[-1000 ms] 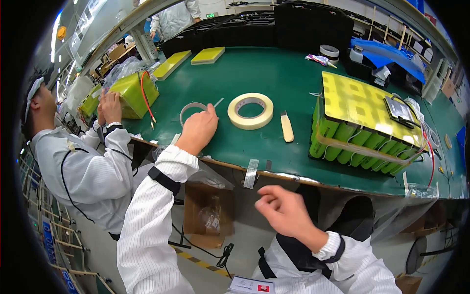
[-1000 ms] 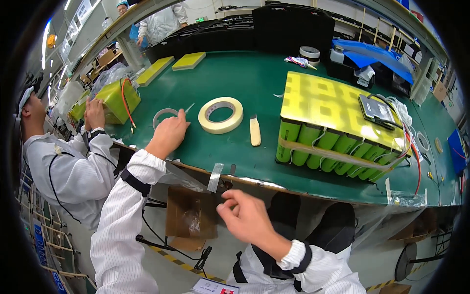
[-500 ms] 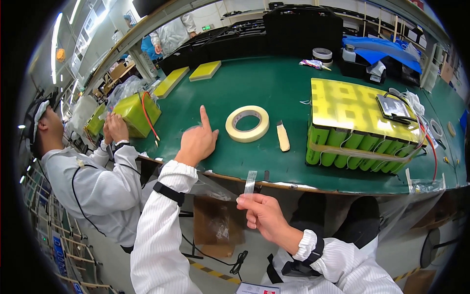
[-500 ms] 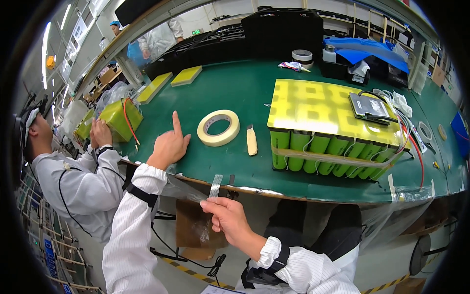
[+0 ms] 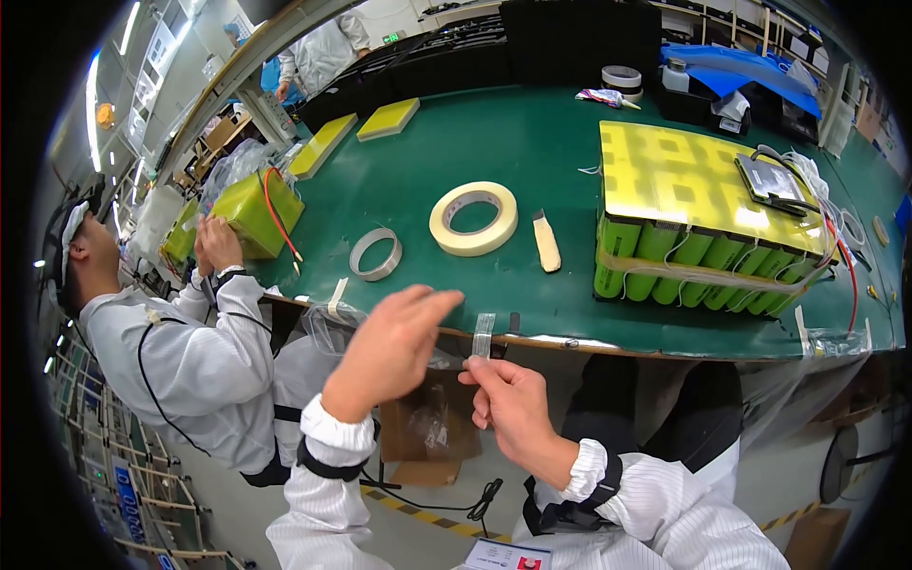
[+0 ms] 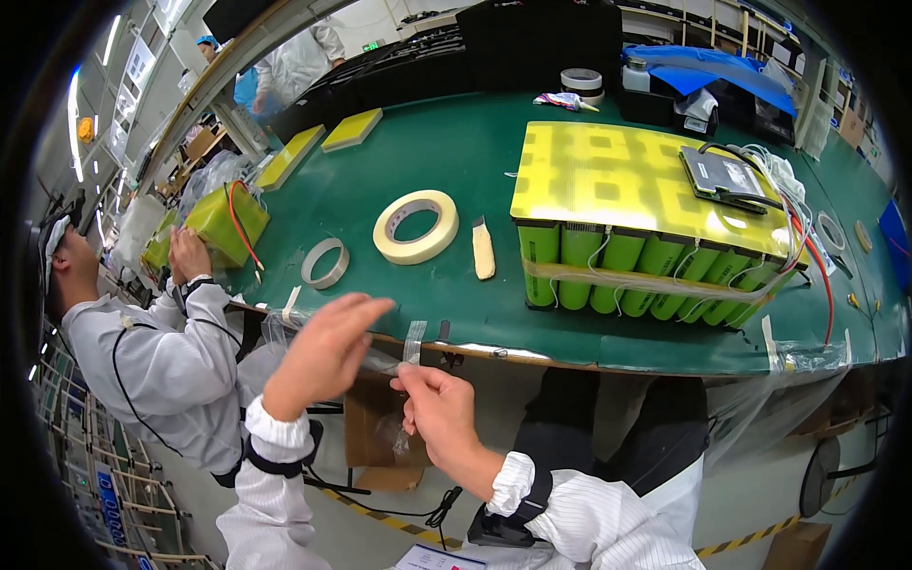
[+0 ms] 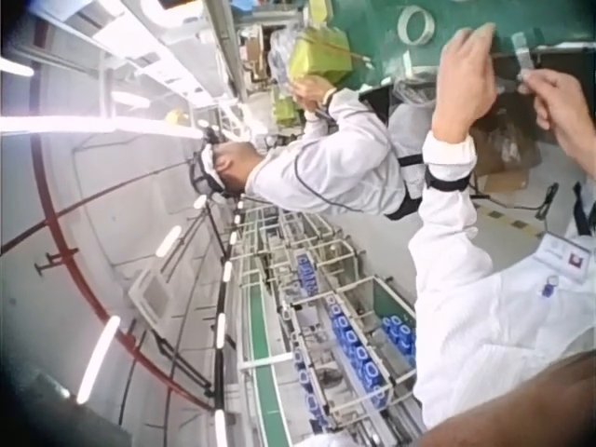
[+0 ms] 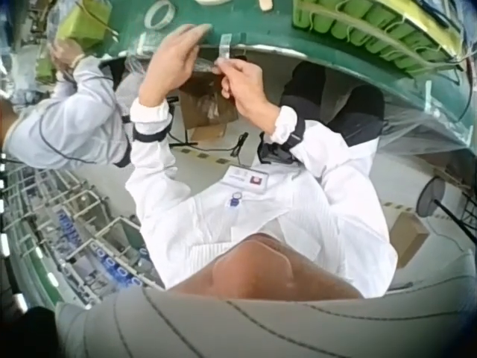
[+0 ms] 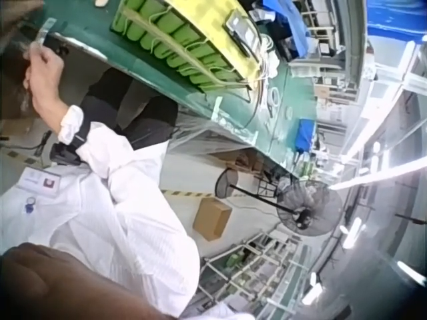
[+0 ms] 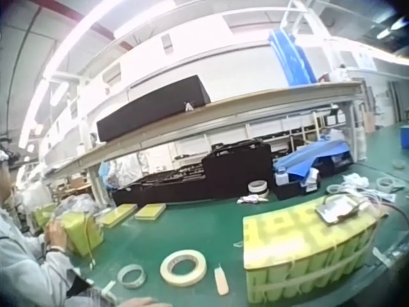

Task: The person secures wires to a battery pack using adhesive tape, then pulls a length of tape from a roll and cuts it with a blade. After applying more tape to the wires, the person turns the battery pack over and wraps tape around the cells.

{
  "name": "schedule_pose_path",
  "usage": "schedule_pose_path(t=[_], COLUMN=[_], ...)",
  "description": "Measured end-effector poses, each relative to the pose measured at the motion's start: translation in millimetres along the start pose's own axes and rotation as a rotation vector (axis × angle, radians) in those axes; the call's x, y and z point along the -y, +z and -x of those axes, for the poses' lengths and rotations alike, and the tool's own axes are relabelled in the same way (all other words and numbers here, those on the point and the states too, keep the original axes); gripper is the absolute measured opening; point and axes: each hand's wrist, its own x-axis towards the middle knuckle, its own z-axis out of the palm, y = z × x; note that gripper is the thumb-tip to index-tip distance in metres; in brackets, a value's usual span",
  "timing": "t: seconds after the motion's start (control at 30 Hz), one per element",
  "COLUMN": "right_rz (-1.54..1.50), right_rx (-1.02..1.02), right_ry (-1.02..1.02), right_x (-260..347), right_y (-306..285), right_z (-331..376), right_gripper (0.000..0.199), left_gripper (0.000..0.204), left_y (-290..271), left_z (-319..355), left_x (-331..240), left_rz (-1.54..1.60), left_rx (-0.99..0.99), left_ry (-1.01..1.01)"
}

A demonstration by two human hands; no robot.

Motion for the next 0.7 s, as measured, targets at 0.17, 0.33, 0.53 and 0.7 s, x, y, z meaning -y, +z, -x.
schedule_pose_path(t=[0.17, 0.33, 0.53, 0.7], right_rz=[-0.010, -0.099, -0.267, -0.329], right_rx=[-0.027, -0.044, -0.091, 0.118], right_ry=[-0.009, 0.038, 0.036, -0.165], right_x=[22, 60, 73, 124], right_y=[12, 34, 51, 81], right_z=[8, -9, -39, -45], right_gripper=[0.020, 0.018, 0.015, 0.012], left_gripper=[0.055, 0.065, 0.063, 0.062], left_y=[27, 45, 45, 52], left_z=[29, 42, 41, 47], left_x=[-15, -13, -17, -22], left_rz=[-0.191, -0.256, -0.298, -0.310], left_rx=[0.115, 0.033, -0.018, -0.039], left_ry=[-0.058, -0.107, -0.102, -0.105])
